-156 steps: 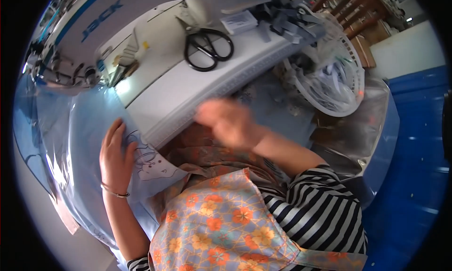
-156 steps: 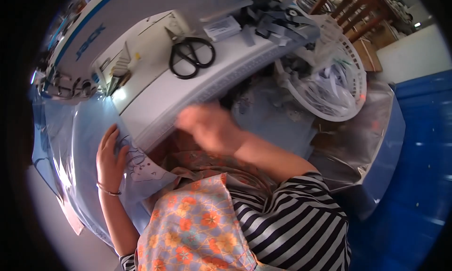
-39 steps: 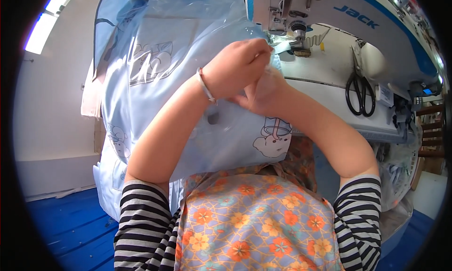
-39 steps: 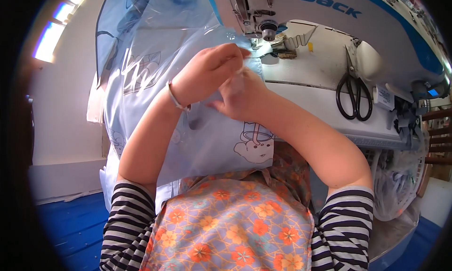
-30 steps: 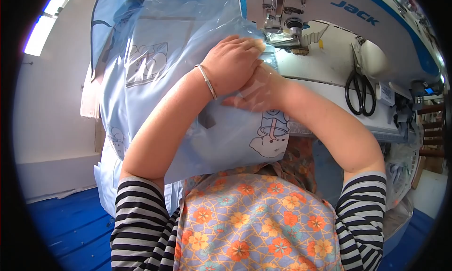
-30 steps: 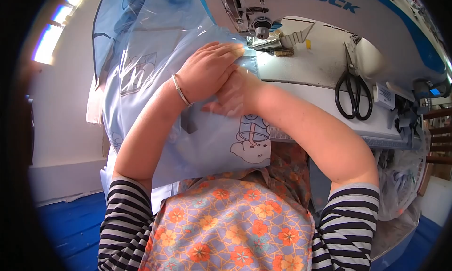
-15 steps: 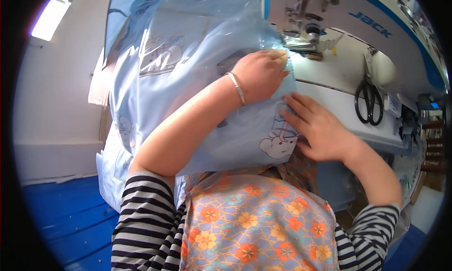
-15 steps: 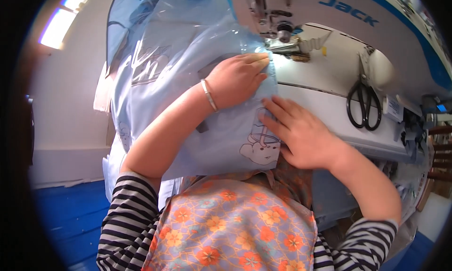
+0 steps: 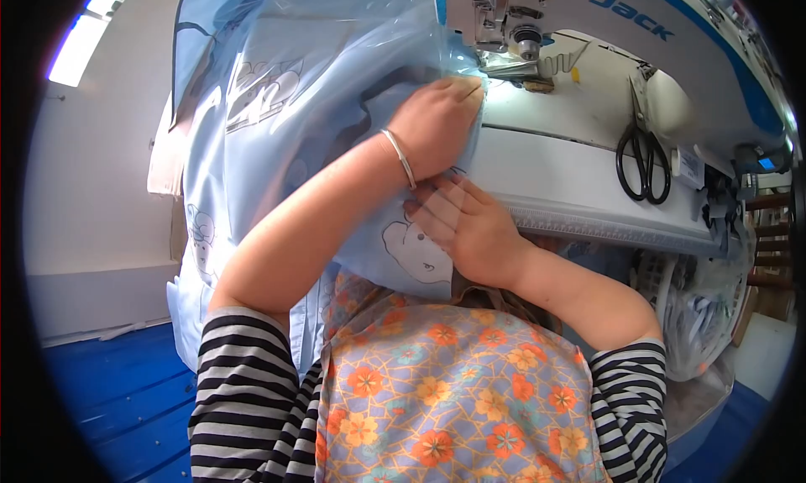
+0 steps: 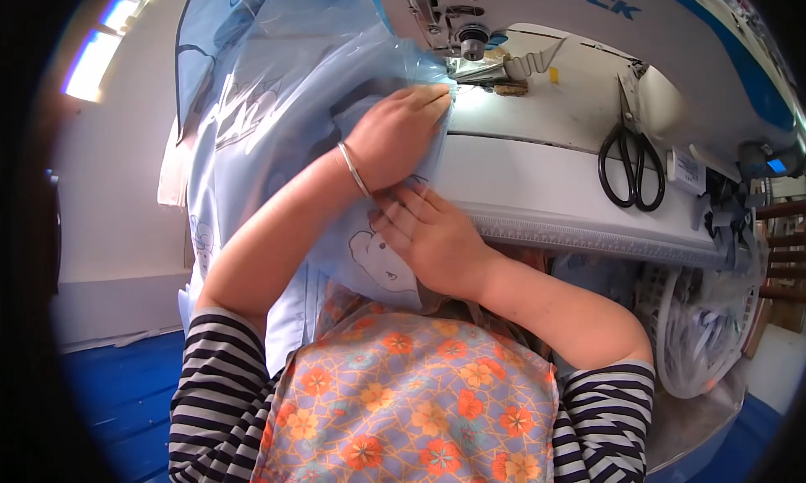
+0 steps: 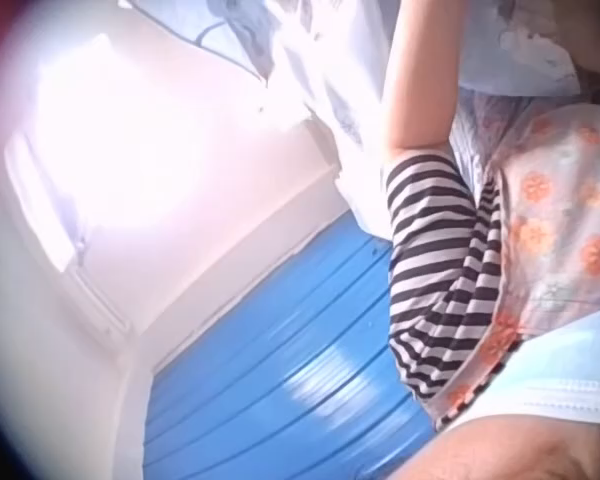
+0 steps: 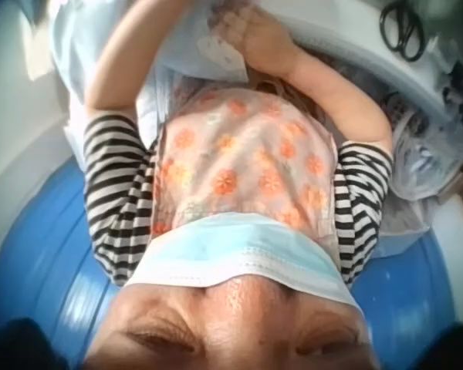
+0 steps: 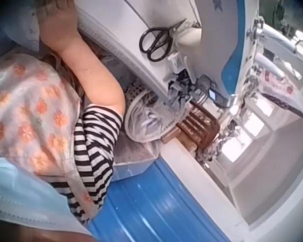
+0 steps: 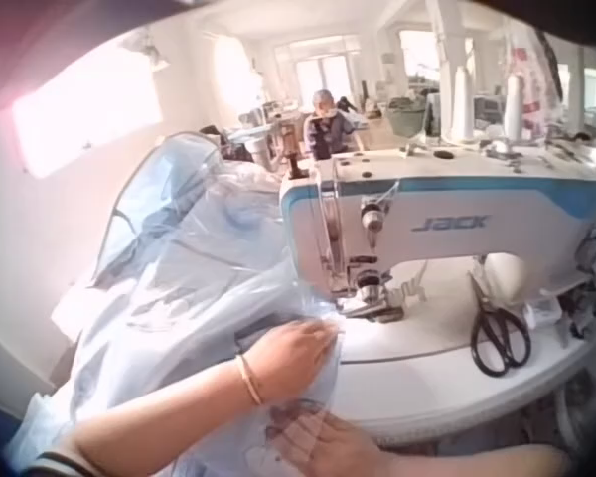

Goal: The recorder uses an industrial sewing machine to assemble light blue textile bags with clear plastic windows and white trim.

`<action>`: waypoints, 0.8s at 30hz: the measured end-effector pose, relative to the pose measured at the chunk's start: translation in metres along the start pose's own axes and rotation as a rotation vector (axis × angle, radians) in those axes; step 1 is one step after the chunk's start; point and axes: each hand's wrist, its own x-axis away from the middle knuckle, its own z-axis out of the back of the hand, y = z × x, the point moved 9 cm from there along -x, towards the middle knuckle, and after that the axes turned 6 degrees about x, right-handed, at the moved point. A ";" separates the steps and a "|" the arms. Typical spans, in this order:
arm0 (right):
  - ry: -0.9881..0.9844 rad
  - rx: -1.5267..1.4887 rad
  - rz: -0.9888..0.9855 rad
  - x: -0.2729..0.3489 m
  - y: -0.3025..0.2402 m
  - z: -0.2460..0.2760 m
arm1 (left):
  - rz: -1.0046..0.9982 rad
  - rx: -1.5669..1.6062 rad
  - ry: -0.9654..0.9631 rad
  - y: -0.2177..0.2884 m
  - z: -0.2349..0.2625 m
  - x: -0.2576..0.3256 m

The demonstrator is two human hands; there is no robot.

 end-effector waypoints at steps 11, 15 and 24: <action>0.003 -0.058 -0.063 0.002 0.013 0.020 | 0.048 -0.053 0.165 0.003 -0.002 0.002; -0.037 -0.087 -0.096 0.001 0.026 0.020 | 0.059 -0.023 0.208 0.002 0.002 -0.004; -0.052 0.008 -0.168 0.004 0.033 0.022 | 0.059 0.073 0.160 0.002 0.006 -0.005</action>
